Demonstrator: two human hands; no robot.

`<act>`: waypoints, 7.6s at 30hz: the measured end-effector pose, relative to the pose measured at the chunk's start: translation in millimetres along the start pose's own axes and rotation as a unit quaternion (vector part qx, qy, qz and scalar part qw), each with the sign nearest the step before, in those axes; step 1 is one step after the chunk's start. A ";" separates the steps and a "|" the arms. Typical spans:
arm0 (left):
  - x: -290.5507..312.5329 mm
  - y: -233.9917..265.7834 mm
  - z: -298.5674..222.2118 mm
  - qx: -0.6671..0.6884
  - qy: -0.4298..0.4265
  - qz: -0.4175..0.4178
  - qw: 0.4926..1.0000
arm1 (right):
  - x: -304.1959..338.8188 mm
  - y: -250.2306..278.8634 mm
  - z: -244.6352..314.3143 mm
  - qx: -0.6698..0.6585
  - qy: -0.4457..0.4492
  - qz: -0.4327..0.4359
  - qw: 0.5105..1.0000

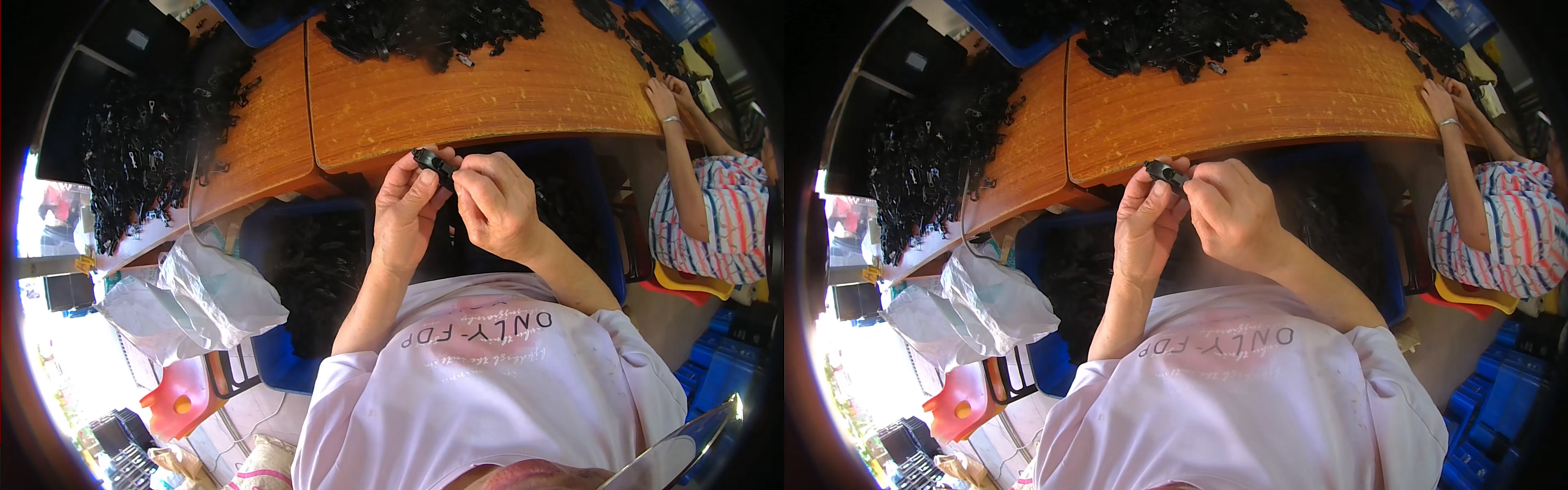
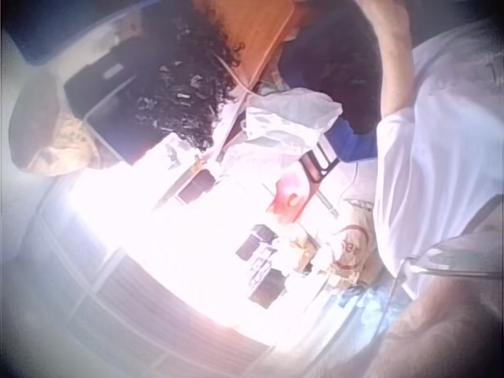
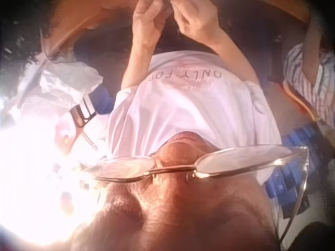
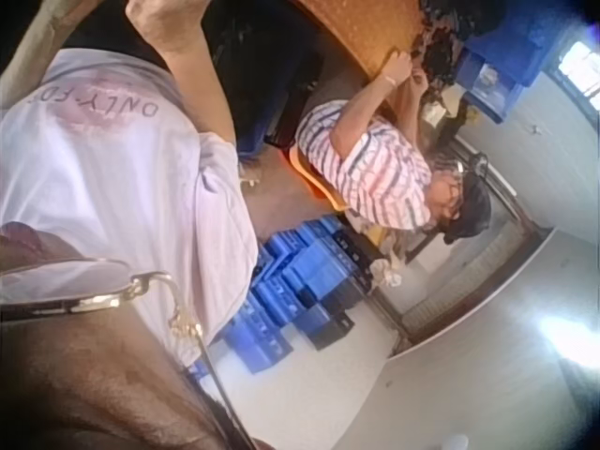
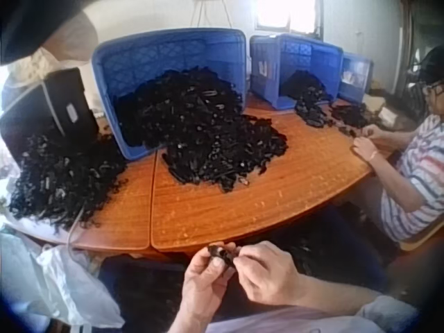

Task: The person repeatedly picks up small plastic components from the table and assembles them together by hand.

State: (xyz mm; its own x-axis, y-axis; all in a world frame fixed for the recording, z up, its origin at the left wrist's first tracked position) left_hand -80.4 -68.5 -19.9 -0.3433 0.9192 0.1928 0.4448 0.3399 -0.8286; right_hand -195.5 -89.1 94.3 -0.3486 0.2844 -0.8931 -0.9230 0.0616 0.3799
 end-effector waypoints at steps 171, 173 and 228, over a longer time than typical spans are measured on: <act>-6.7 18.3 11.0 -0.103 0.136 -0.038 0.985 | -10.4 -9.2 -13.2 -0.156 0.021 0.122 0.980; -4.1 17.8 14.3 -0.104 0.169 -0.014 0.980 | -11.2 -8.8 -11.6 -0.143 0.048 0.131 0.980; -223.5 -29.8 -130.9 -0.804 -0.404 -0.118 0.419 | -20.2 -39.8 -250.2 0.157 -0.159 0.051 0.973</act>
State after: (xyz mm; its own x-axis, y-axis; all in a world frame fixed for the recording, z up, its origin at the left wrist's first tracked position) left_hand 91.3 -258.1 30.5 -0.4140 0.6751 -0.6106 0.0781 0.6946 0.7151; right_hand -192.5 -336.7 37.0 -0.3206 0.5834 -0.7462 -0.7740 0.2928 0.5614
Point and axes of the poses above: each hand's wrist, its own x-axis away from the middle knuckle, its own y-axis out of the back of the hand, z = x × y, the point moved 9 cm from there along -x, towards the middle knuckle, and after that the axes turned 11 degrees about -z, right-handed, at the moved point
